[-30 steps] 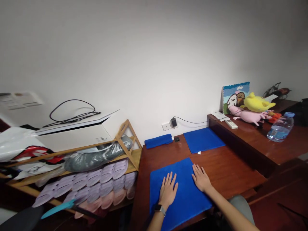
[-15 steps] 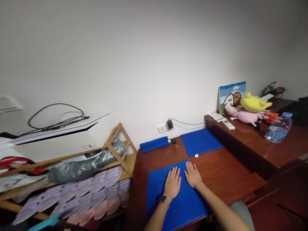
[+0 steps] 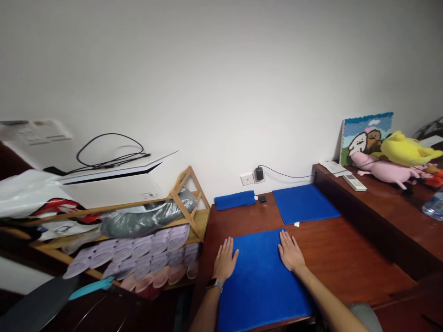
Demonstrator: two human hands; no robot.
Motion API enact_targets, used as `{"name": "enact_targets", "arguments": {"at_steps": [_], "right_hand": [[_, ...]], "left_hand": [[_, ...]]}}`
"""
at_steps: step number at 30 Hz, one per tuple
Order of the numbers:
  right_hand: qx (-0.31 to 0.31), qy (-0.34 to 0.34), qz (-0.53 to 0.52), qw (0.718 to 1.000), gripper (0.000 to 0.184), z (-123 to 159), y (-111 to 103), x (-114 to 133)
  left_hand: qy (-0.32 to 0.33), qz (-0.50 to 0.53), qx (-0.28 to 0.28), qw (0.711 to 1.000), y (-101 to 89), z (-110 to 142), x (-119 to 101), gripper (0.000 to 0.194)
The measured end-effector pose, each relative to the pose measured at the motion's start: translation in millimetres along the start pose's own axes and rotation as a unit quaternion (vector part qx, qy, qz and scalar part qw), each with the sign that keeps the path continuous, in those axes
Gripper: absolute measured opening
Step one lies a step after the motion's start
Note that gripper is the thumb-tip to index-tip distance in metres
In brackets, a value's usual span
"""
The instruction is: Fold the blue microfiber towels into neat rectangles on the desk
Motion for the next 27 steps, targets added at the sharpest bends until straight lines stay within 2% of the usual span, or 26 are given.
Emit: {"name": "enact_targets", "arguments": {"at_steps": [1,3,8,11,13,14,16,20,22,24,25,27], "right_hand": [[0.004,0.002,0.003,1.000,0.070,0.3,-0.8,-0.1],[0.017,0.006,0.011,1.000,0.070,-0.1,-3.5,-0.7],[0.023,0.013,0.020,0.999,0.071,-7.7,-11.3,-3.7],[0.010,0.022,0.030,0.999,0.071,-13.2,-9.9,-4.8],[0.008,0.023,0.037,0.999,0.070,-15.4,-7.3,-4.3],[0.007,0.023,0.039,0.999,0.070,-16.0,-6.3,-3.9],[0.007,0.024,0.040,0.999,0.070,-16.5,-5.4,-3.3],[0.015,0.015,0.046,0.999,0.069,-15.7,-4.7,-5.9],[0.018,0.001,0.063,0.998,0.068,-15.5,-2.7,-8.5],[0.015,-0.006,0.072,0.997,0.068,-16.1,-0.2,-11.0],[0.012,-0.003,0.071,0.997,0.068,-16.7,1.0,-11.8],[0.007,0.008,0.057,0.998,0.067,-18.0,2.6,-12.4]], "left_hand": [[-0.005,-0.001,-0.005,1.000,1.1,2.8,13.4,0.068],[-0.005,-0.001,-0.019,1.000,5.8,4.7,25.1,0.068],[-0.005,0.008,-0.052,0.999,16.9,3.6,21.9,0.067],[-0.003,0.001,-0.060,0.998,12.7,4.2,23.9,0.066],[0.007,-0.007,-0.065,0.998,4.6,0.9,15.2,0.065],[0.016,-0.008,-0.069,0.997,-0.4,-2.6,3.8,0.065],[0.044,0.003,-0.075,0.996,-9.2,-12.9,-36.5,0.064],[0.129,0.064,-0.046,0.989,-8.6,-33.2,-158.1,0.067],[0.145,0.094,-0.019,0.985,-0.1,-38.5,-203.4,0.068],[0.146,0.109,-0.004,0.983,7.7,-39.9,-218.2,0.068],[0.142,0.108,-0.003,0.984,10.1,-38.9,-212.8,0.068],[0.121,0.095,-0.005,0.988,11.6,-32.8,-179.6,0.070]]}}
Point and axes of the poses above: each hand's wrist, its own z-axis away from the middle knuckle, its own y-axis out of the palm, x = y × z, the point moved 2 cm from there along -z, towards the middle knuckle, and after that the axes turned 12 degrees about x, right-handed, at the moved point
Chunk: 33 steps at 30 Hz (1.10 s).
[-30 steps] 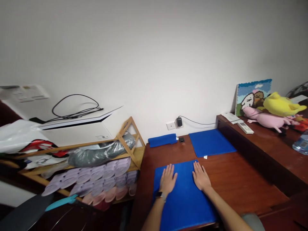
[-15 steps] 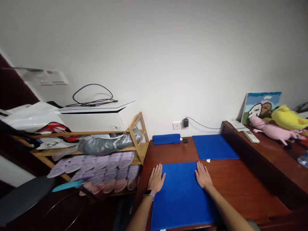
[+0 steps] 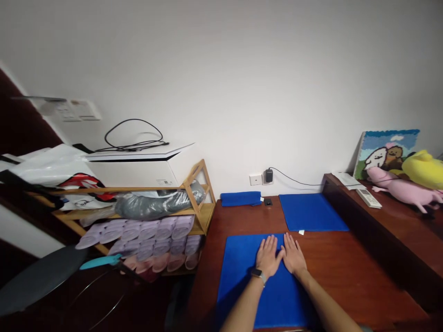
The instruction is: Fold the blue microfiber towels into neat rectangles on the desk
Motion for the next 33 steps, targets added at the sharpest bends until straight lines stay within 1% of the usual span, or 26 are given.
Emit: {"name": "enact_targets", "arguments": {"at_steps": [5,6,7,8,10,12,13,16,17,19,21,23,24,25,27,29,31,32,33], "right_hand": [[-0.002,0.007,-0.029,1.000,0.070,-0.6,-3.0,3.5],[0.002,0.009,-0.029,1.000,0.070,-0.6,-5.1,4.2],[0.005,0.012,-0.028,1.000,0.070,-0.5,-7.6,4.6],[0.012,0.014,-0.028,0.999,0.070,-0.2,-10.4,4.9],[0.032,0.013,-0.032,0.999,0.070,2.3,-15.3,4.7],[0.040,0.011,-0.042,0.998,0.071,9.7,-17.4,3.3],[0.031,0.007,-0.048,0.998,0.072,15.6,-16.8,2.3],[-0.023,-0.008,-0.052,0.998,0.074,39.9,-7.8,-0.5],[-0.031,-0.012,-0.049,0.998,0.074,48.1,-2.9,-1.1],[-0.020,-0.009,-0.042,0.999,0.073,61.5,6.3,-1.8],[-0.007,0.000,-0.038,0.999,0.072,69.2,11.3,-1.7],[-0.006,0.002,-0.036,0.999,0.071,71.7,11.5,-0.7],[-0.009,0.000,-0.036,0.999,0.071,71.7,10.6,0.0],[-0.012,-0.001,-0.038,0.999,0.071,71.4,9.6,0.5],[-0.015,-0.002,-0.041,0.999,0.071,70.3,8.6,0.9],[-0.013,0.001,-0.040,0.999,0.070,69.3,10.1,-0.2],[-0.010,-0.005,-0.029,1.000,0.068,68.4,13.8,-2.1],[-0.009,-0.011,-0.022,1.000,0.068,67.9,16.0,-3.1],[-0.009,-0.019,-0.016,1.000,0.068,67.4,18.0,-4.1]], "left_hand": [[-0.136,-0.047,-0.016,0.989,-29.0,59.9,122.5,0.071],[-0.150,-0.055,-0.022,0.987,-33.0,70.0,141.3,0.070],[-0.160,-0.061,-0.029,0.985,-35.8,78.1,155.5,0.068],[-0.167,-0.065,-0.035,0.983,-37.2,84.0,165.1,0.067],[-0.176,-0.070,-0.045,0.981,-37.1,89.7,172.2,0.067],[-0.180,-0.070,-0.050,0.980,-35.1,89.5,169.4,0.067],[-0.180,-0.070,-0.052,0.980,-34.1,88.3,166.7,0.067],[-0.182,-0.072,-0.051,0.979,-33.9,85.7,161.8,0.067],[-0.183,-0.074,-0.050,0.979,-35.1,85.7,161.8,0.068],[-0.183,-0.080,-0.046,0.979,-39.3,87.2,163.5,0.068],[-0.178,-0.085,-0.049,0.979,-45.3,89.0,162.7,0.068],[-0.160,-0.092,-0.063,0.981,-50.7,88.4,152.3,0.066],[-0.143,-0.095,-0.071,0.983,-51.8,86.2,141.3,0.065],[-0.121,-0.096,-0.075,0.985,-51.0,82.6,125.8,0.064],[-0.066,-0.089,-0.070,0.991,-42.6,71.0,82.6,0.063],[-0.007,-0.067,-0.055,0.996,-25.9,56.5,30.6,0.064],[0.025,-0.037,-0.036,0.998,-6.3,43.6,-16.2,0.065],[0.037,-0.021,-0.023,0.999,2.5,39.0,-33.9,0.065],[0.045,-0.007,-0.010,0.999,9.5,36.2,-46.2,0.065]]}}
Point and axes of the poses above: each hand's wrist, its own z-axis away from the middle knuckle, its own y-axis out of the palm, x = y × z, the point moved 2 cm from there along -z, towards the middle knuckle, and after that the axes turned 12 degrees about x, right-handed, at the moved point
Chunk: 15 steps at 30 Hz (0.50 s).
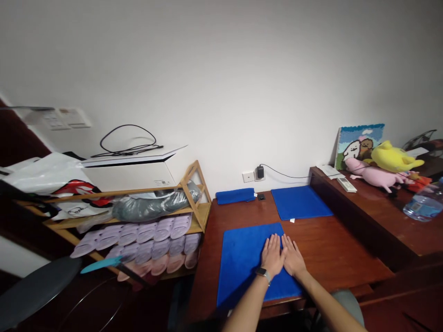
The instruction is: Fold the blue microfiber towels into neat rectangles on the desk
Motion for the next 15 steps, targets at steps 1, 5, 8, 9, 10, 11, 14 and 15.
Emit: {"name": "enact_targets", "arguments": {"at_steps": [1,5,8,9,10,11,14,15], "right_hand": [[0.000,-0.005,0.003,1.000,0.068,-0.5,1.7,-0.9],[-0.001,0.010,-0.015,1.000,0.069,-1.3,2.7,-1.4],[-0.002,0.020,-0.022,1.000,0.071,0.7,-1.0,1.6],[-0.001,0.021,-0.023,1.000,0.072,1.6,-2.3,2.5],[0.001,0.021,-0.023,1.000,0.073,2.3,-3.4,3.3],[0.004,0.021,-0.024,0.999,0.073,2.8,-4.5,3.8],[0.009,0.025,-0.024,0.999,0.072,2.8,-7.8,4.7],[0.012,0.027,-0.023,0.999,0.072,2.6,-8.9,4.9]], "left_hand": [[0.007,0.011,0.011,1.000,4.6,-1.1,-6.3,0.065],[-0.004,0.006,0.022,1.000,-0.1,23.1,22.2,0.068],[-0.073,-0.025,0.016,0.997,-15.9,63.5,78.6,0.072],[-0.101,-0.035,0.012,0.994,-20.9,78.0,98.6,0.072],[-0.129,-0.046,0.006,0.991,-25.2,91.7,117.5,0.073],[-0.151,-0.055,-0.002,0.987,-28.5,103.8,134.3,0.072],[-0.185,-0.074,-0.029,0.980,-31.6,126.3,166.6,0.071],[-0.188,-0.076,-0.036,0.979,-30.8,129.1,171.1,0.071]]}}
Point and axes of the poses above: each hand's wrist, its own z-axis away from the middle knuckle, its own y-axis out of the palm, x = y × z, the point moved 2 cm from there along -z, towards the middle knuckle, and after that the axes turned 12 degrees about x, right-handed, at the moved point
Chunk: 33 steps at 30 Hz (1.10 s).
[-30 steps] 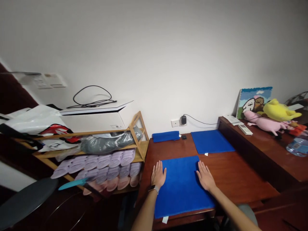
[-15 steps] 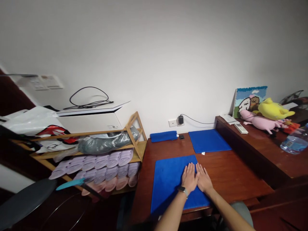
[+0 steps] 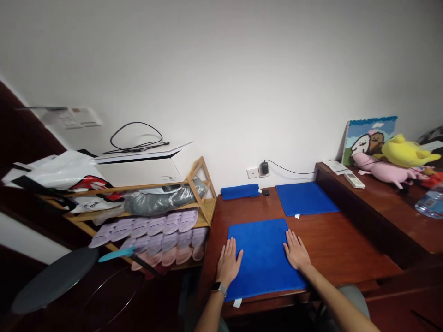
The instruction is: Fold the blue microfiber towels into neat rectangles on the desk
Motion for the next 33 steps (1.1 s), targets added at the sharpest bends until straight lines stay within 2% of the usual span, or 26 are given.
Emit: {"name": "enact_targets", "arguments": {"at_steps": [4,9,13,15,16,18,20,23,25,26,27,29,31,33], "right_hand": [[0.002,0.001,0.000,1.000,0.072,4.5,-1.7,0.9],[-0.055,-0.035,0.005,0.998,0.073,25.7,11.1,-1.5],[-0.031,-0.027,0.001,0.999,0.073,37.3,21.2,-3.9],[-0.028,-0.025,-0.004,0.999,0.072,39.3,20.1,-2.8],[-0.027,-0.026,-0.006,0.999,0.072,39.7,18.5,-1.8],[-0.022,-0.026,-0.008,0.999,0.071,40.3,15.1,-0.1],[-0.016,-0.025,-0.008,1.000,0.071,41.0,12.6,0.7],[-0.006,-0.038,0.007,0.999,0.066,41.8,12.0,0.9],[0.000,-0.052,0.019,0.998,0.065,41.6,12.8,0.9],[0.001,-0.055,0.022,0.998,0.065,41.2,13.1,1.0],[-0.002,-0.056,0.020,0.998,0.065,40.8,13.2,1.1],[-0.014,-0.047,0.009,0.999,0.067,39.8,13.2,1.1],[-0.026,-0.037,-0.004,0.999,0.069,39.1,14.0,1.0],[-0.036,-0.031,-0.012,0.999,0.070,38.3,16.3,0.0]], "left_hand": [[-0.004,0.011,-0.006,1.000,5.5,-1.4,-1.8,0.073],[-0.001,0.018,-0.016,1.000,7.2,-2.6,-3.5,0.074],[0.001,0.005,-0.013,1.000,-1.2,-2.0,-0.2,0.074],[0.006,-0.001,-0.006,1.000,-9.1,-2.8,-12.2,0.072],[0.016,0.000,-0.005,1.000,-12.9,-3.6,-24.9,0.071],[0.061,0.011,-0.004,0.998,-17.4,-6.3,-65.4,0.069],[0.131,0.032,0.005,0.991,-15.1,-9.6,-120.3,0.067],[0.209,0.063,0.043,0.975,-0.9,-13.4,-197.5,0.066],[0.220,0.071,0.067,0.971,9.2,-13.5,-224.1,0.064],[0.221,0.070,0.075,0.970,12.6,-12.6,-227.0,0.064],[0.221,0.065,0.079,0.970,14.6,-10.8,-222.9,0.064],[0.209,0.050,0.075,0.974,14.6,-4.9,-195.4,0.065],[0.164,0.034,0.060,0.984,12.3,3.5,-148.1,0.067],[0.084,0.019,0.031,0.996,10.9,14.1,-91.1,0.069]]}}
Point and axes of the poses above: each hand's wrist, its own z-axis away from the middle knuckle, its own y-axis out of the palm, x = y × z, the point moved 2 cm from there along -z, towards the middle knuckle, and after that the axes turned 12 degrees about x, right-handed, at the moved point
